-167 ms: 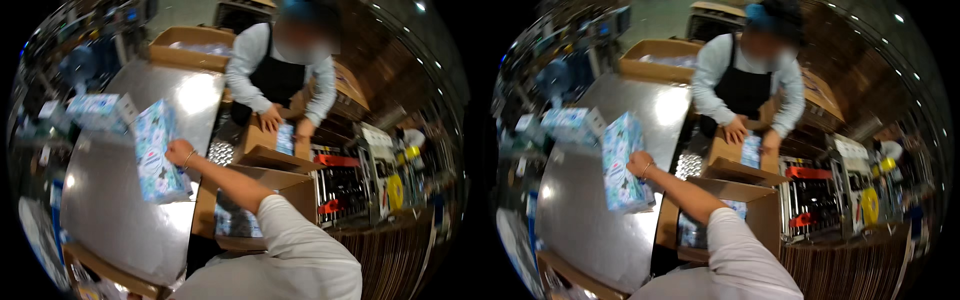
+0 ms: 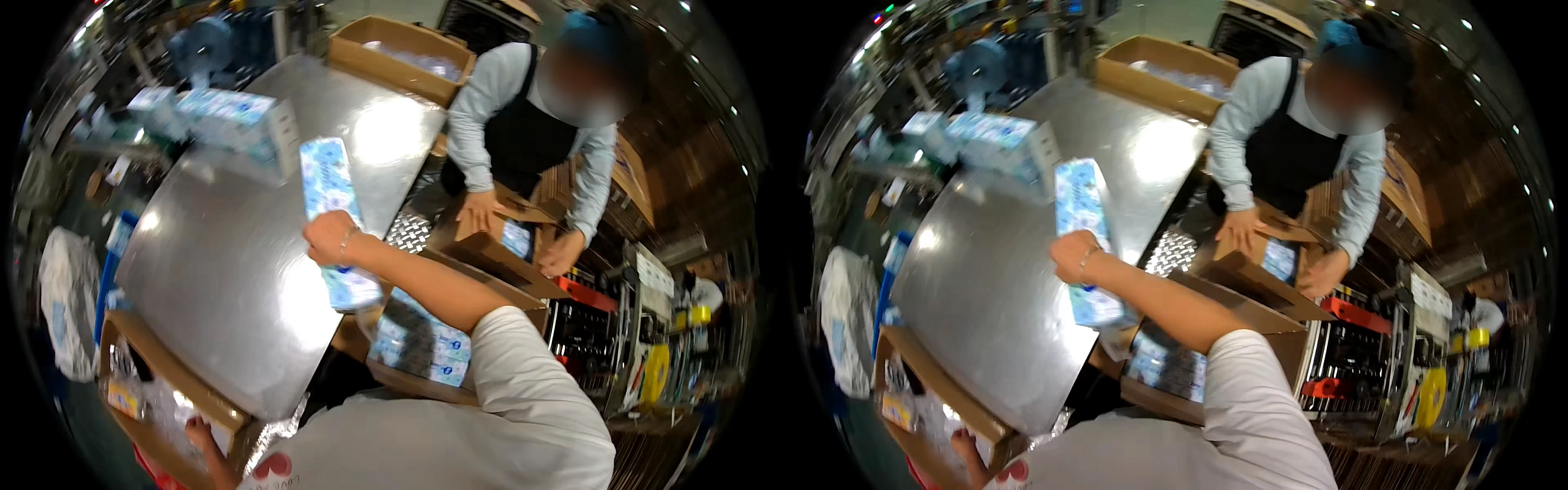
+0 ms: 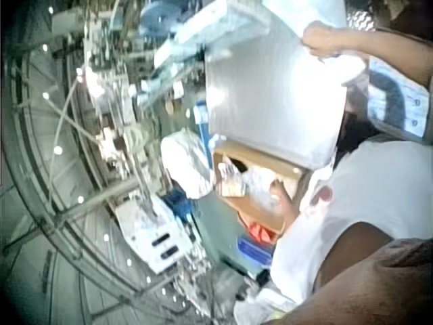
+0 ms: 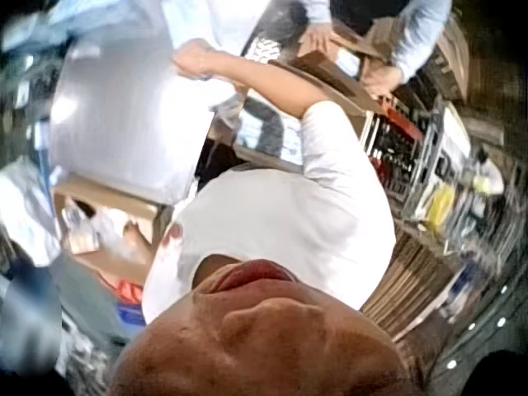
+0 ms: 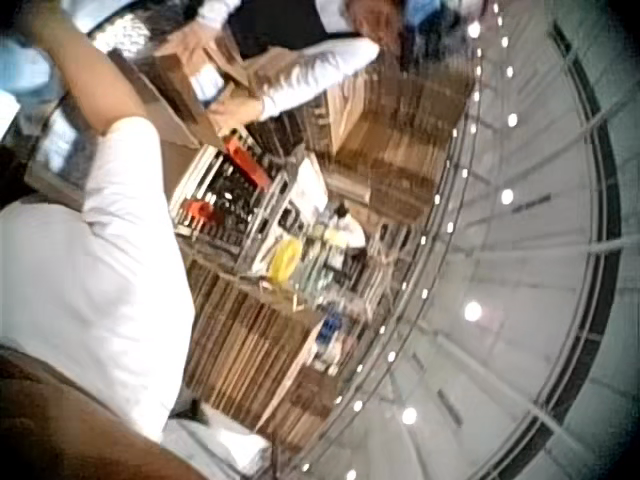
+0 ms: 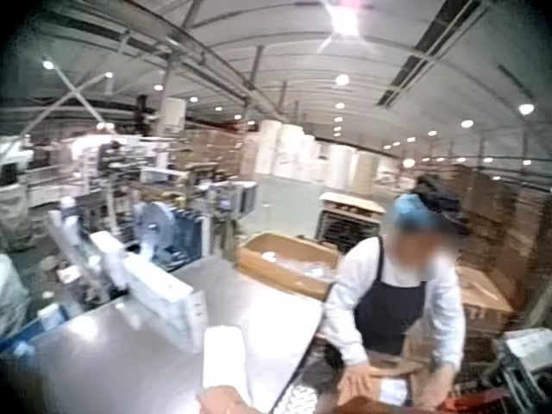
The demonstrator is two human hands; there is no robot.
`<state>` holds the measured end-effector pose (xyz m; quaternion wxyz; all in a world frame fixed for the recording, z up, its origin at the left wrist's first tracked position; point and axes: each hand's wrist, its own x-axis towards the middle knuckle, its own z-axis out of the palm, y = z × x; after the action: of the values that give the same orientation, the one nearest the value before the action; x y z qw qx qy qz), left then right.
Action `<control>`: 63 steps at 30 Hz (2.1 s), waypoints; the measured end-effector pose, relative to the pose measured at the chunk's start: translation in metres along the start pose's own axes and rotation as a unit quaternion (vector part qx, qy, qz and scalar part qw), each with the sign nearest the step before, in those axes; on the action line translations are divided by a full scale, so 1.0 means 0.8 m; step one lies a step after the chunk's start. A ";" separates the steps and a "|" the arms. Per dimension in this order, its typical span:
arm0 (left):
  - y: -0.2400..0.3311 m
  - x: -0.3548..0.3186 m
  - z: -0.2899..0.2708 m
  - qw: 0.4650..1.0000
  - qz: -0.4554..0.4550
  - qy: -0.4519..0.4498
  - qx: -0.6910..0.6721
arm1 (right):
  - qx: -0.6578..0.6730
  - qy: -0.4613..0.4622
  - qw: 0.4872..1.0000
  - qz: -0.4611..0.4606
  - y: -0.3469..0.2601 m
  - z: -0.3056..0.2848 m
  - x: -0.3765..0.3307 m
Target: The person picks up bundles of tissues from a metal table and packs them into cardboard boxes, then slides the filled boxes onto a conveyor belt.
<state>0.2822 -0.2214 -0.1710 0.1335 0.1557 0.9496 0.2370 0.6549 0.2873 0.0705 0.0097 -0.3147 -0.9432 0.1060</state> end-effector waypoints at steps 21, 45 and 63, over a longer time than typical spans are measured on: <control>0.500 -0.321 0.050 0.633 0.615 -0.471 -0.010 | 0.386 0.290 0.870 0.099 0.047 -0.156 -0.226; 0.714 0.171 0.034 0.913 0.383 0.110 0.083 | 0.297 0.070 0.952 0.038 0.035 0.020 -0.034; 0.545 0.003 0.039 0.774 0.029 -0.512 -0.372 | 0.189 -0.078 0.972 0.119 0.098 0.014 0.356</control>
<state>0.3916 0.1583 0.0162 0.6407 0.2195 0.5739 0.4603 0.4716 0.5158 0.0295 -0.0173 -0.4079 -0.8598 0.3067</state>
